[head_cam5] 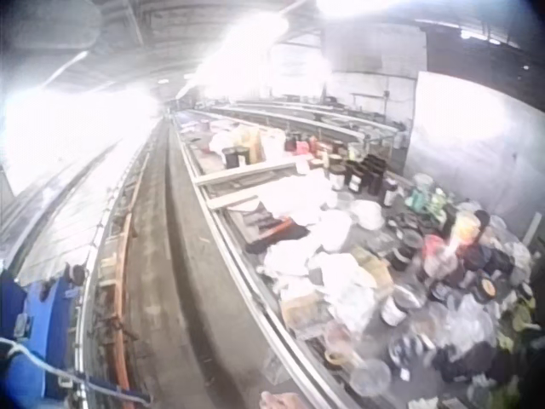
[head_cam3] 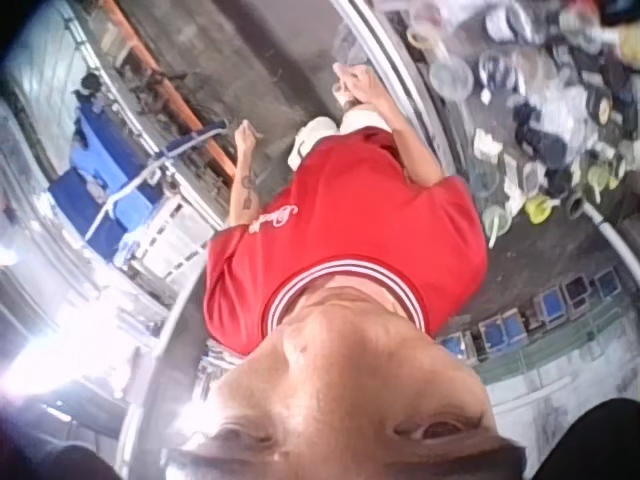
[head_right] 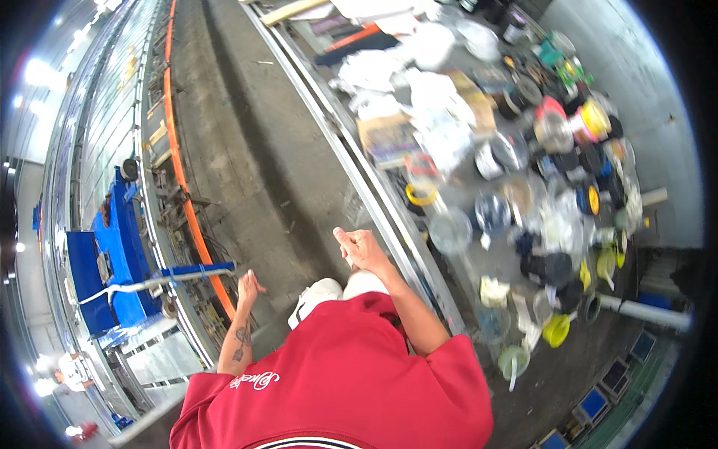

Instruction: The person receives a cup of yellow ink and a spatula, then walks along a production line to assist a coworker by pouring ink onto a screen printing frame. The person later returns to the mixing station and scrapes a small piece of material from a dark sheet.

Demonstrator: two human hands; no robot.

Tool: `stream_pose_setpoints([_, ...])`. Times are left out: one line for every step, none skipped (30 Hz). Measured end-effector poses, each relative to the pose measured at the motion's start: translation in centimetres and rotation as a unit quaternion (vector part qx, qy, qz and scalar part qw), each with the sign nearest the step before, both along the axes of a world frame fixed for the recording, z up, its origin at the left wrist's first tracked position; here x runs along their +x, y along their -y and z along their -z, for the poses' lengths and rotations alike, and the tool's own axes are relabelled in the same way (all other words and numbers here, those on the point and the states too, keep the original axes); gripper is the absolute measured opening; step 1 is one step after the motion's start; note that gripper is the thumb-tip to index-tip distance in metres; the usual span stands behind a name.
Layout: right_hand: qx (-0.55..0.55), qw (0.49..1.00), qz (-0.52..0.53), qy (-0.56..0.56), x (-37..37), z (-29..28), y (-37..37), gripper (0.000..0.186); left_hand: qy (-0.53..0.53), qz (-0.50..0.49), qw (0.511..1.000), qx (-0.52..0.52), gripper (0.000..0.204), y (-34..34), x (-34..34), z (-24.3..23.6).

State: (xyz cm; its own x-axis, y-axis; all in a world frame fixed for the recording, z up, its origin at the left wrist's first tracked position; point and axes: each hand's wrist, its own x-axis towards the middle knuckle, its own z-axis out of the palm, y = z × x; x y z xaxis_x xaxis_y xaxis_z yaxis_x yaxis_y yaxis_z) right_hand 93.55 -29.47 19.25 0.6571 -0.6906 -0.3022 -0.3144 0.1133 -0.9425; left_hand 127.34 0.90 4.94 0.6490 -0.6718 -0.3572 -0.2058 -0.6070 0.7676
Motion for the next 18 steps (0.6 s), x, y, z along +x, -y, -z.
stream_pose_setpoints([-0.004, 1.0, -0.014, 0.008, 3.5, 0.2, 3.0, 0.07, -0.005, -0.02, 1.0, 0.016, 0.061, 0.3, 1.9, -0.2])
stream_pose_setpoints([-0.015, 0.999, -0.045, 0.01, 6.9, -1.1, 5.9, 0.068, -0.027, -0.049, 0.998, 0.023, 0.062, -0.2, 3.5, 0.1])
stream_pose_setpoints([-0.029, 0.998, -0.062, 0.017, 10.4, -1.7, 8.7, 0.067, -0.016, -0.061, 0.997, 0.035, 0.065, -0.5, 5.2, 0.6])
stream_pose_setpoints([-0.043, 0.996, -0.076, 0.024, 14.1, -1.9, 11.4, 0.065, -0.031, -0.093, 0.994, 0.054, 0.066, -0.1, 6.7, 0.8])
stream_pose_setpoints([-0.047, 0.994, -0.093, 0.026, 17.9, -2.7, 13.9, 0.064, -0.047, -0.125, 0.988, 0.074, 0.067, 0.2, 7.9, 1.2])
stream_pose_setpoints([-0.051, 0.992, -0.11, 0.028, 21.9, -3.7, 16.4, 0.063, -0.046, -0.157, 0.981, 0.105, 0.07, 0.7, 9.2, 1.9])
stream_pose_setpoints([-0.052, 0.99, -0.123, 0.034, 25.8, -4.3, 19.1, 0.062, -0.039, -0.152, 0.979, 0.13, 0.072, 0.5, 11.3, 2.8])
stream_pose_setpoints([-0.071, 0.988, -0.127, 0.044, 29.8, -3.7, 21.9, 0.061, -0.047, -0.148, 0.977, 0.143, 0.072, 1.4, 13.6, 3.5])
stream_pose_setpoints([-0.091, 0.986, -0.13, 0.053, 34.0, -2.9, 24.7, 0.06, -0.075, -0.168, 0.971, 0.154, 0.071, 2.9, 16.3, 4.0])
stream_pose_setpoints([-0.105, 0.984, -0.133, 0.055, 37.9, -2.1, 27.0, 0.059, -0.11, -0.187, 0.961, 0.172, 0.07, 4.0, 18.2, 4.6])
stream_pose_setpoints([-0.131, 0.984, -0.117, 0.04, 42.3, -2.0, 29.6, 0.056, -0.122, -0.185, 0.958, 0.181, 0.069, 5.4, 20.2, 4.5])
stream_pose_setpoints([-0.108, 0.987, -0.112, 0.035, 45.5, -1.6, 30.9, 0.054, -0.133, -0.181, 0.955, 0.192, 0.069, 6.8, 22.4, 4.2])
stream_pose_setpoints([-0.103, 0.988, -0.111, 0.04, 49.7, -1.8, 33.4, 0.053, -0.137, -0.181, 0.956, 0.185, 0.068, 10.4, 25.8, 4.1])
stream_pose_setpoints([-0.091, 0.989, -0.11, 0.044, 53.3, -2.1, 35.4, 0.052, -0.147, -0.174, 0.956, 0.184, 0.066, 13.6, 29.2, 3.2])
stream_pose_setpoints([-0.08, 0.99, -0.114, 0.011, 56.2, -2.5, 37.6, 0.049, -0.157, -0.166, 0.956, 0.185, 0.065, 17.2, 33.2, 2.5])
stream_pose_setpoints([-0.054, 0.995, -0.089, 0.006, 59.2, -2.7, 39.3, 0.048, -0.159, -0.153, 0.958, 0.184, 0.063, 21.7, 38.1, 1.3])
stream_pose_setpoints([-0.047, 0.995, -0.086, 0.024, 61.5, -2.9, 40.8, 0.046, -0.15, -0.142, 0.962, 0.177, 0.059, 25.4, 42.5, 1.2])
stream_pose_setpoints([-0.041, 0.995, -0.08, 0.041, 64.3, -2.9, 42.0, 0.044, -0.114, -0.115, 0.981, 0.102, 0.056, 29.1, 47.3, 0.9])
